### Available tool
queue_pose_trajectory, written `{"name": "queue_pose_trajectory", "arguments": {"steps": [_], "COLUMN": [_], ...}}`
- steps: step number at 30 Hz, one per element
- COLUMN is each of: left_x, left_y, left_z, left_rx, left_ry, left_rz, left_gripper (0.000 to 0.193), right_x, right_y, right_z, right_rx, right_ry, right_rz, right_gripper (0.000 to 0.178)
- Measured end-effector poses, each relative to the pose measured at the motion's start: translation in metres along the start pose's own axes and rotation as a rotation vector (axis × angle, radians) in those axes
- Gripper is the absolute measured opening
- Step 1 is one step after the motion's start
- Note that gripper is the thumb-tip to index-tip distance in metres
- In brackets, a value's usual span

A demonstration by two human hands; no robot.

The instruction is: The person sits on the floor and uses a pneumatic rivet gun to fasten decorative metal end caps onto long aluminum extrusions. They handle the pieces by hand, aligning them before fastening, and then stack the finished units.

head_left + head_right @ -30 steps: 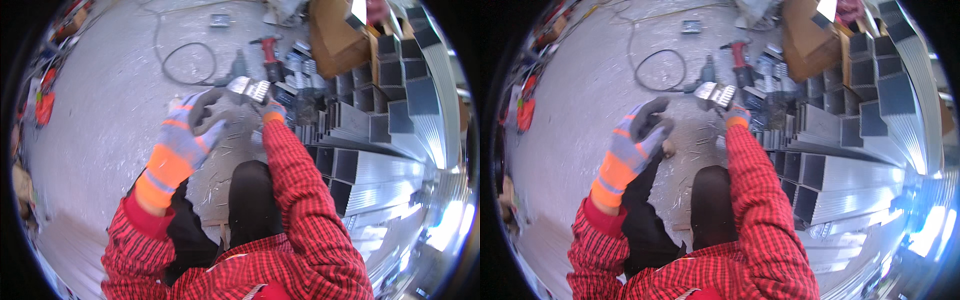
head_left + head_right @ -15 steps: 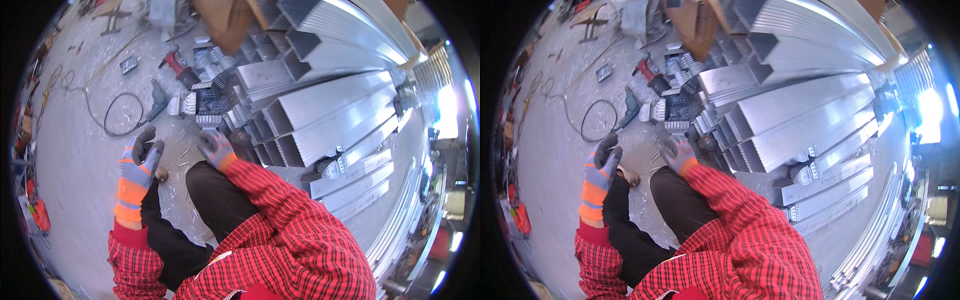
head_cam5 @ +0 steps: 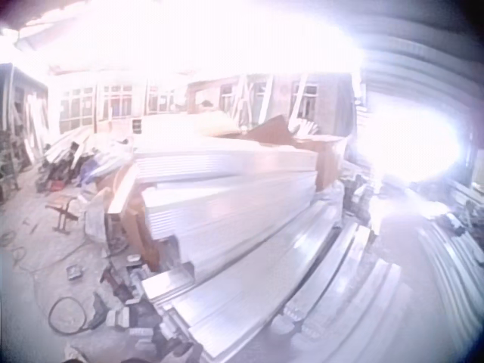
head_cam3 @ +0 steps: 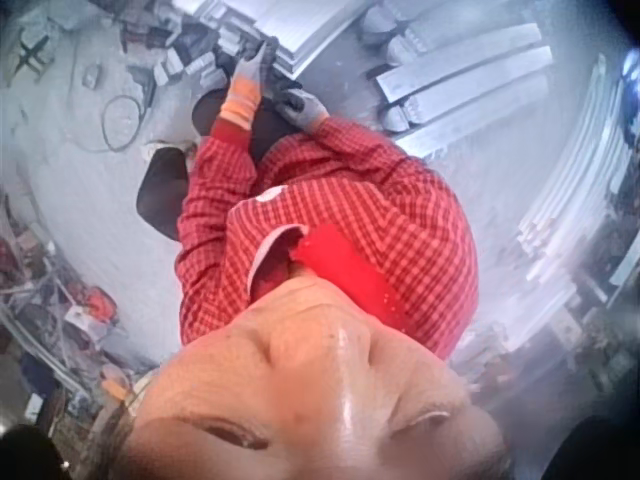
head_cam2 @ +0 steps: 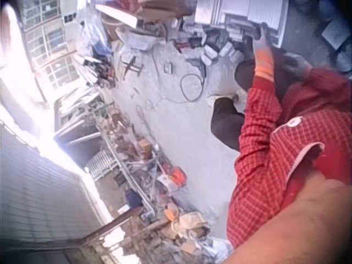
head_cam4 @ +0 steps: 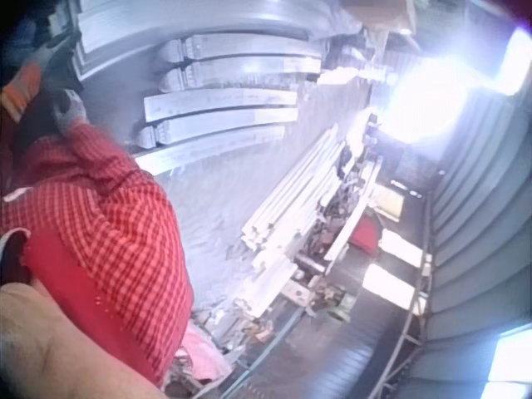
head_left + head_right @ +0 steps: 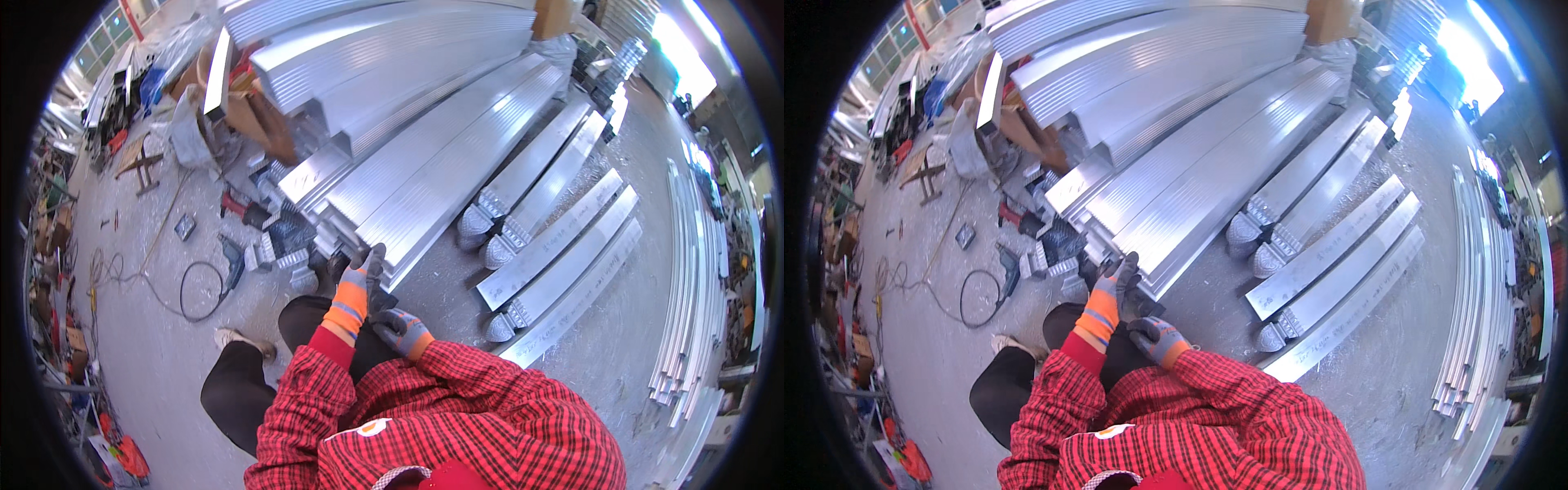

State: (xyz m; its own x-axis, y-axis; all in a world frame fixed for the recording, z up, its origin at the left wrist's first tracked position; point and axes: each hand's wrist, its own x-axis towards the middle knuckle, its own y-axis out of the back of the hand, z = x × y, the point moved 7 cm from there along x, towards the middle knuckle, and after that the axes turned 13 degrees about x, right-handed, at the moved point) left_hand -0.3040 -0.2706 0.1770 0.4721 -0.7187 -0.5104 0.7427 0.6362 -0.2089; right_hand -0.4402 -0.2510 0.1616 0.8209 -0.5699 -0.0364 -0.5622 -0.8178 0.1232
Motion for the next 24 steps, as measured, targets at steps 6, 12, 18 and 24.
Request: {"name": "queue_pose_trajectory", "arguments": {"steps": [6,12,18,24], "left_x": [0.026,-0.068,-0.23,-0.305], "left_y": [-0.007,-0.043,-0.021,0.025], "left_z": [-0.013,0.069,0.15,0.126], "left_rx": [0.272,0.344,1.341,0.837], "left_ry": [0.013,-0.262,-1.155,-0.493], "left_rz": [0.152,0.067,0.149,0.123], "left_gripper": [0.046,0.042,0.043,0.03], "right_x": [-0.008,0.006,0.064,0.084], "right_y": [0.034,0.124,0.153,0.2], "right_z": [0.005,0.022,-0.011,-0.045], "right_rx": [0.096,0.762,1.572,1.502], "right_ry": [-0.052,-0.226,-0.012,0.422], "right_rz": [0.091,0.502,0.302,0.397], "right_gripper": [0.024,0.03,0.073,0.083]}}
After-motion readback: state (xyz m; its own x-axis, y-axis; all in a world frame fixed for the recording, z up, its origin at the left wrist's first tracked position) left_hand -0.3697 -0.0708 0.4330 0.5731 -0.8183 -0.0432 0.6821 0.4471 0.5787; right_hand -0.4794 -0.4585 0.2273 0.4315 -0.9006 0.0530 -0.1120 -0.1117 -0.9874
